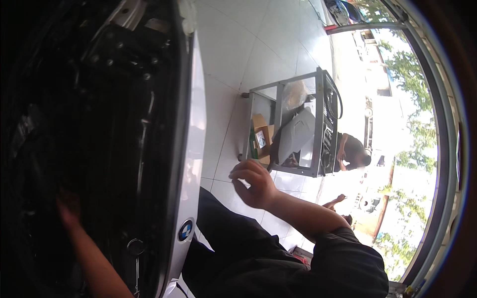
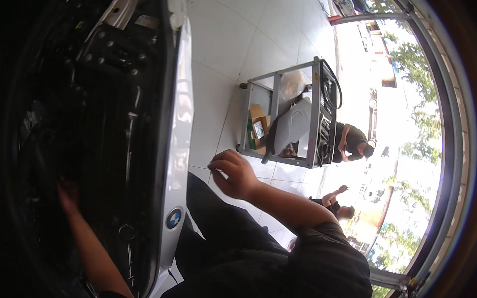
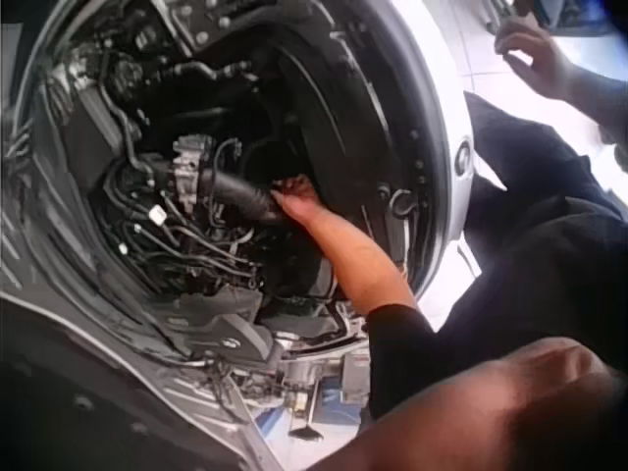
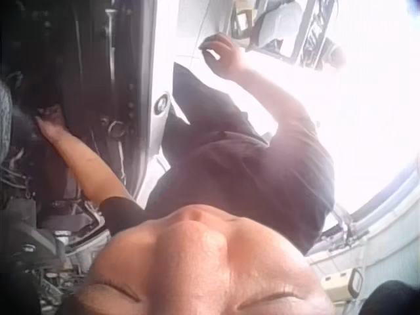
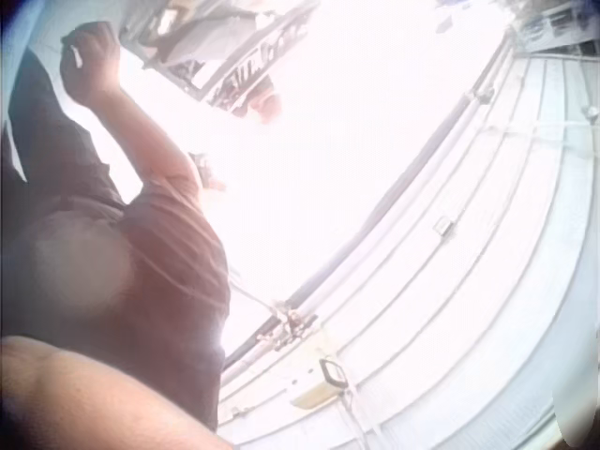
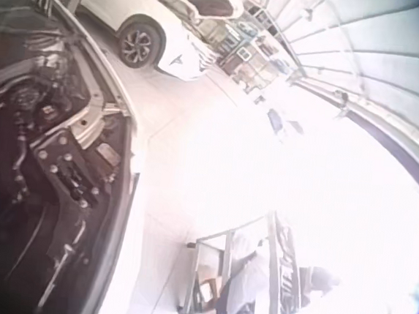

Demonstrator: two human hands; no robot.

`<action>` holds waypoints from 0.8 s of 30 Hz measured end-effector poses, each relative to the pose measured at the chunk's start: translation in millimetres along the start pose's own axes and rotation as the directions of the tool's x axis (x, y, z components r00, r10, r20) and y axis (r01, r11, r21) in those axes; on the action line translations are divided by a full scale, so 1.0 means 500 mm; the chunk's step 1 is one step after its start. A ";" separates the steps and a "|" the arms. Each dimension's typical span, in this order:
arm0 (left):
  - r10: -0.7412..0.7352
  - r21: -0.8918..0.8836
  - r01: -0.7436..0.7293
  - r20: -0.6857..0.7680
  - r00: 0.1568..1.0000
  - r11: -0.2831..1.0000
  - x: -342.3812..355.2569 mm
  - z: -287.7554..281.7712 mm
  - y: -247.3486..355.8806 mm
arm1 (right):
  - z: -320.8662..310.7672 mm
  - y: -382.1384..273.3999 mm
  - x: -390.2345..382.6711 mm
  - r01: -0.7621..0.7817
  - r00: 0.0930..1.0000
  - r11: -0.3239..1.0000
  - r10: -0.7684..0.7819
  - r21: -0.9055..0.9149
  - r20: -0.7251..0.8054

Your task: The person works under the hood of a white BMW, adjusting and securing a black air intake hose. They retrieve a socket wrench from a tool cart, attach a socket, and tighten a bolt on the intake assembly. The person then repositions the hose and continues securing it by hand.

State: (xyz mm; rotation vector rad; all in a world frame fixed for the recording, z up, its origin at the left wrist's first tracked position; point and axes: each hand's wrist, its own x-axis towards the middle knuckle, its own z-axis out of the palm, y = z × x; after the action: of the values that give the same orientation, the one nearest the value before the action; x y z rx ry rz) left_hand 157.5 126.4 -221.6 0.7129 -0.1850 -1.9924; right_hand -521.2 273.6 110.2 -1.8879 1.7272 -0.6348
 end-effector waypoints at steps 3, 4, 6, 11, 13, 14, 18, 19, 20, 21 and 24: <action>0.054 0.173 0.012 -0.369 0.928 0.985 0.086 -0.003 -0.039 | -0.162 0.200 -0.288 -0.523 0.831 0.786 0.384 -0.329 -0.403; -0.101 0.088 0.104 -0.035 0.994 0.991 0.090 -0.005 0.009 | -0.202 0.228 -0.352 -0.674 0.710 0.672 0.475 -0.306 -0.520; -0.244 -0.154 0.327 0.399 0.884 0.932 0.097 -0.025 0.040 | -0.301 0.331 -0.491 -0.848 0.510 0.433 0.508 -0.305 -0.695; -0.195 -0.252 0.205 0.066 0.979 0.946 0.069 0.060 0.146 | -0.462 0.491 -0.693 -0.963 0.253 0.082 0.592 -0.256 -0.765; -0.187 -0.205 0.180 -0.018 0.982 0.962 0.075 0.110 0.152 | -0.499 0.548 -0.761 -0.952 0.241 0.046 0.727 -0.304 -0.643; -0.185 -0.187 0.174 -0.043 0.982 0.967 0.084 0.131 0.157 | -0.505 0.573 -0.782 -0.944 0.237 0.035 0.765 -0.329 -0.599; -0.188 -0.147 0.170 -0.123 0.974 0.974 0.105 0.181 0.146 | -0.503 0.661 -0.794 -0.908 0.174 0.009 0.918 -0.419 -0.356; -0.189 -0.136 0.171 -0.139 0.972 0.976 0.101 0.189 0.144 | -0.505 0.673 -0.790 -0.903 0.163 0.001 0.925 -0.429 -0.342; -0.186 -0.130 0.167 -0.151 0.971 0.977 0.104 0.194 0.144 | -0.505 0.682 -0.786 -0.898 0.153 -0.007 0.933 -0.440 -0.327; -0.179 -0.119 0.161 -0.164 0.970 0.980 0.098 0.200 0.145 | -0.507 0.693 -0.778 -0.891 0.153 -0.005 0.939 -0.454 -0.310; -0.169 -0.094 0.153 -0.196 0.966 0.984 0.087 0.209 0.149 | -0.500 0.670 -0.778 -0.874 0.185 -0.012 0.916 -0.485 -0.355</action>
State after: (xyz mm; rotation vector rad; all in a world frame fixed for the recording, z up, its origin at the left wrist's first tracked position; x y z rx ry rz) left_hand 140.1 34.5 -123.5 0.8994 0.0747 -2.0516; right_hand -970.8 625.0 84.3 -0.4919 2.7731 0.6366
